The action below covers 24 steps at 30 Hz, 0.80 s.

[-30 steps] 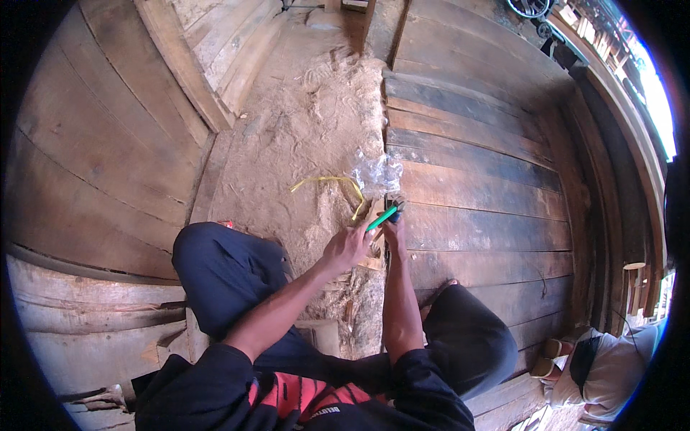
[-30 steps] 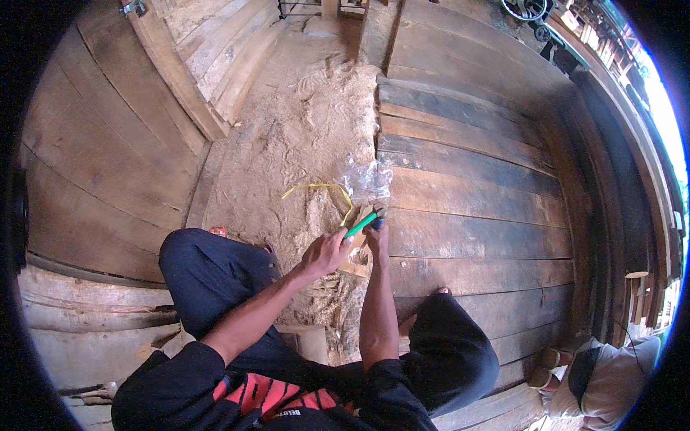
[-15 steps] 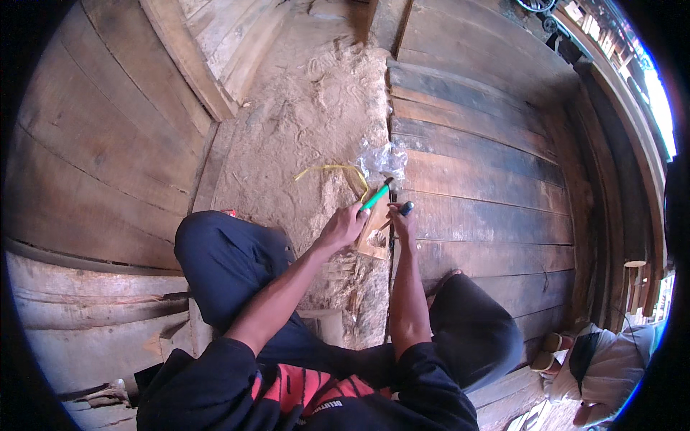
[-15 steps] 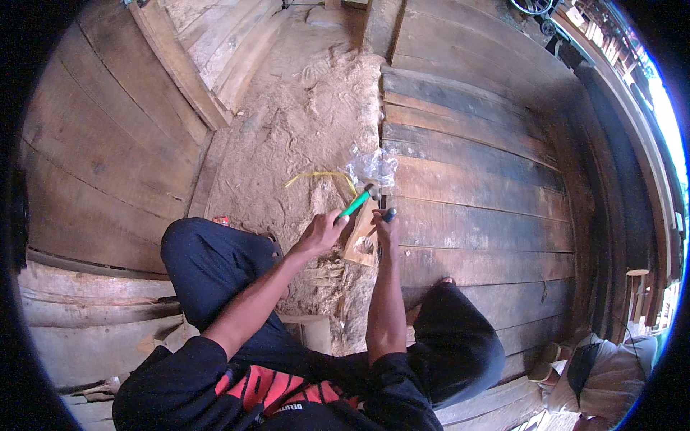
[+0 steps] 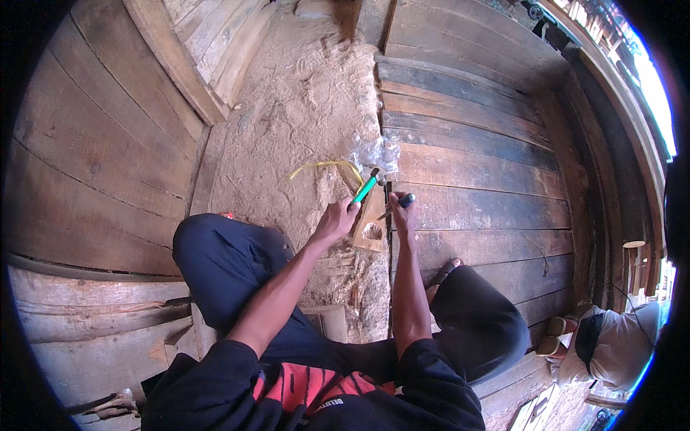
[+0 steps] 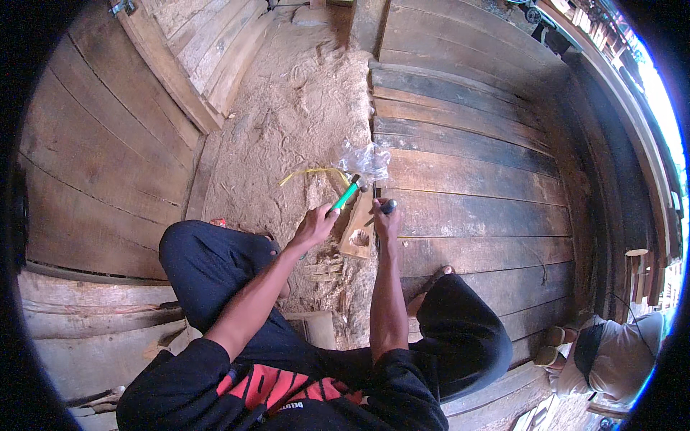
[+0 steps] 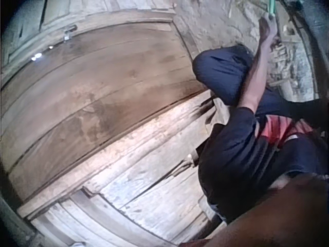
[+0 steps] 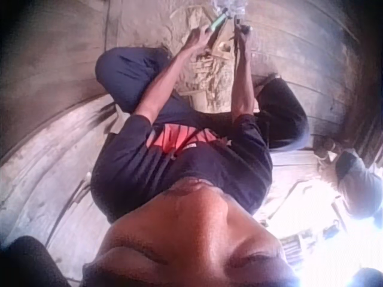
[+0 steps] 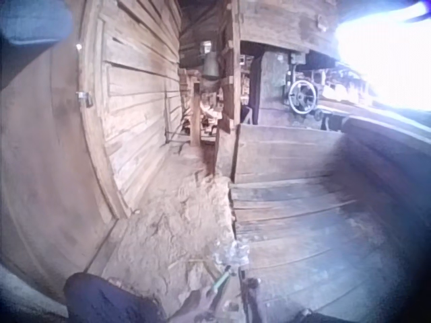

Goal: The person sits on a wooden floor and uses a chisel and hammer to carve a small piece of wood. They repeatedly strike the chisel to remove wood shavings and shape the piece.

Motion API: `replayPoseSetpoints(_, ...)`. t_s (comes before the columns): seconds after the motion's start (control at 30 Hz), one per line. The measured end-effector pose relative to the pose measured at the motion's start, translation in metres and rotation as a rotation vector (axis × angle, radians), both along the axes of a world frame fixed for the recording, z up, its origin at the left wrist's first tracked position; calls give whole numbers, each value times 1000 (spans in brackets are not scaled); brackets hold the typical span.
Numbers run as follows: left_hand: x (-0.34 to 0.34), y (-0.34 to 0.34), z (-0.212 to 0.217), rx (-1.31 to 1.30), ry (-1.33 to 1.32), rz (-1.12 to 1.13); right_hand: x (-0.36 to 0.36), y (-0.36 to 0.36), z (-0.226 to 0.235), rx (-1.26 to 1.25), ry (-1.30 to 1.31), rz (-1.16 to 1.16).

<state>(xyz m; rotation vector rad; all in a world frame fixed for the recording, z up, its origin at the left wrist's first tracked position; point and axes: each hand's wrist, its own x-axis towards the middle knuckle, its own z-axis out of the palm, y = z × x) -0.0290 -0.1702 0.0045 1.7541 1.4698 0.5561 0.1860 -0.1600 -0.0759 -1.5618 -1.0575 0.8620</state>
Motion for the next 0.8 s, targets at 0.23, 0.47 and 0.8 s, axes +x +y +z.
replayPoseSetpoints(0.23,-3,-6,14,346,-118,2,-17,-8,-32,-121,-129,75)
replayPoseSetpoints(0.47,9,-13,65,261,-163,-109,-8,-11,-26,-110,10,48)
replayPoseSetpoints(0.8,16,-22,76,232,-116,-117,-11,-13,-35,-134,-48,13)
